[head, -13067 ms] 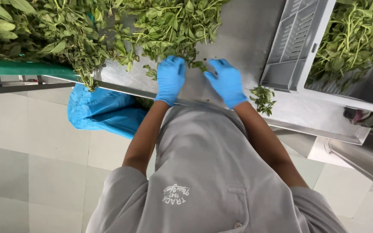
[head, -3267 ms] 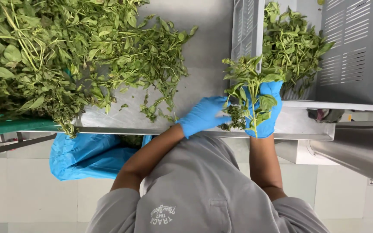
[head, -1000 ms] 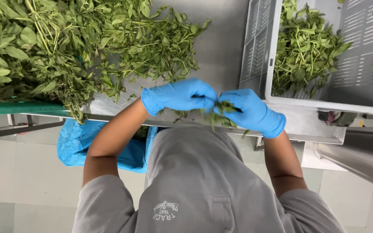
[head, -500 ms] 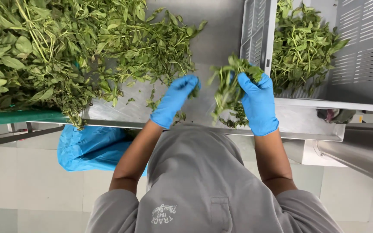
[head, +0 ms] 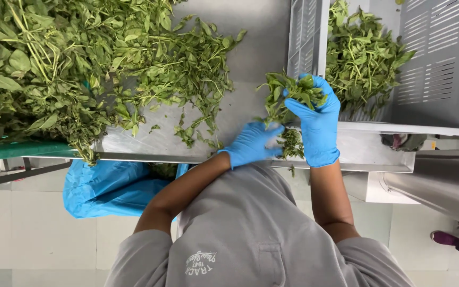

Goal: The person, wearing blue gloves, picks up leafy stems from a stainless steel table, strips the leaves off the stems by hand, and places the collected leaves into a slotted plastic crate beside the table. Discarded stems and loose leaves are pushed aside on the table as the person works through the pile.

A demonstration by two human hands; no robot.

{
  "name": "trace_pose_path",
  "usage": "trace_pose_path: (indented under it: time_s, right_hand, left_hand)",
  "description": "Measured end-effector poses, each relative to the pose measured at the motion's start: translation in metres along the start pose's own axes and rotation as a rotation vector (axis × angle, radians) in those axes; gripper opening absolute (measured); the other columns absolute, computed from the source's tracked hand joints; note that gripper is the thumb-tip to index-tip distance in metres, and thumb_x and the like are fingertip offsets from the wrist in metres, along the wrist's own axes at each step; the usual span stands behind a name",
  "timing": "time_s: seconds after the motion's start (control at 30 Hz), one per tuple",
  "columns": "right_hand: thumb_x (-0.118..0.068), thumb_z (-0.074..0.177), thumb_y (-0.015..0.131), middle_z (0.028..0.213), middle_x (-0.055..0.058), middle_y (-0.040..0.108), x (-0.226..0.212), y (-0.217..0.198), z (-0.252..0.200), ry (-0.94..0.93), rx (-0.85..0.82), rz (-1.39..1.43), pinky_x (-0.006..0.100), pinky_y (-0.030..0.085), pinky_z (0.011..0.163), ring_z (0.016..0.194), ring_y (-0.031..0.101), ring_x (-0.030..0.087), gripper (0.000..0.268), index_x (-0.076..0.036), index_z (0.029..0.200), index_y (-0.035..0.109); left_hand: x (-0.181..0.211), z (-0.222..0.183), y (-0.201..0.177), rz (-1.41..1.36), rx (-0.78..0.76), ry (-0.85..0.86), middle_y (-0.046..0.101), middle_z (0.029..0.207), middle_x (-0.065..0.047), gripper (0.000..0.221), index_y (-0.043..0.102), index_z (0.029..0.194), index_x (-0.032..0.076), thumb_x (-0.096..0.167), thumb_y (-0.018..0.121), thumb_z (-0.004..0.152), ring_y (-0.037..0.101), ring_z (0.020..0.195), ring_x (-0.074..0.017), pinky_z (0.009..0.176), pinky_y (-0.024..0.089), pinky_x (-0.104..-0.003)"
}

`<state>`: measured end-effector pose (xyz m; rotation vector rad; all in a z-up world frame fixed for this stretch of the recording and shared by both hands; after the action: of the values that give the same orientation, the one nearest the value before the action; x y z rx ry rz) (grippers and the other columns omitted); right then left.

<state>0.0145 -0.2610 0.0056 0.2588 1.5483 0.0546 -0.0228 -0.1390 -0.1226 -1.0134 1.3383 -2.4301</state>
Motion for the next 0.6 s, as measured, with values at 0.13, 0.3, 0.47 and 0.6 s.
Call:
trace_pose_path:
  time_s: [0.13, 0.3, 0.47, 0.6]
  right_hand:
    - [0.017, 0.086, 0.076, 0.116, 0.005, 0.071, 0.007, 0.001, 0.002, 0.008, 0.022, 0.043, 0.030, 0.059, 0.098, 0.107, 0.071, 0.016, 0.044, -0.003, 0.123, 0.065]
    - [0.012, 0.089, 0.076, 0.106, 0.006, 0.074, 0.036, 0.022, 0.006, 0.128, -0.021, 0.030, 0.028, 0.058, 0.092, 0.097, 0.071, 0.014, 0.028, -0.001, 0.113, 0.069]
    - [0.011, 0.091, 0.075, 0.106, 0.007, 0.075, 0.056, 0.040, 0.021, 0.143, -0.079, 0.138, 0.029, 0.059, 0.090, 0.096, 0.072, 0.015, 0.026, 0.000, 0.114, 0.068]
    - [0.007, 0.096, 0.066, 0.108, 0.007, 0.075, 0.048, 0.046, 0.024, 0.191, -0.003, 0.259, 0.028, 0.059, 0.091, 0.098, 0.073, 0.016, 0.028, 0.001, 0.122, 0.068]
  left_hand:
    - [-0.058, -0.026, 0.000, -0.456, 0.060, -0.504, 0.074, 0.128, -0.013, 0.040, 0.069, 0.126, 0.017, 0.046, 0.073, 0.099, 0.071, 0.116, -0.0276, 0.104, 0.055, -0.037]
    - [-0.052, -0.007, -0.099, -1.370, 0.433, -0.538, 0.066, 0.117, 0.004, 0.043, 0.058, 0.139, 0.006, 0.019, 0.068, 0.099, 0.060, 0.104, -0.0059, 0.095, 0.051, -0.024]
    - [-0.064, -0.017, -0.094, -1.347, 0.568, -0.542, 0.063, 0.106, 0.002, 0.036, 0.064, 0.120, 0.002, -0.001, 0.081, 0.089, 0.058, 0.095, -0.0058, 0.085, 0.053, -0.024]
    - [-0.073, -0.023, -0.103, -1.477, 0.728, -0.676, 0.072, 0.105, -0.003, 0.030, 0.068, 0.115, 0.003, -0.005, 0.077, 0.088, 0.071, 0.088, -0.0126, 0.080, 0.058, -0.027]
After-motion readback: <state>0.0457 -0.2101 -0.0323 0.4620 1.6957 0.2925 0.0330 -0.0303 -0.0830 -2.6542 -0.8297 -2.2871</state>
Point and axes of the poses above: each hand's wrist, its own z-axis towards the middle knuckle, its own y-axis out of the palm, x = y × z, the point moved 5 cm from there along z, towards the middle knuckle
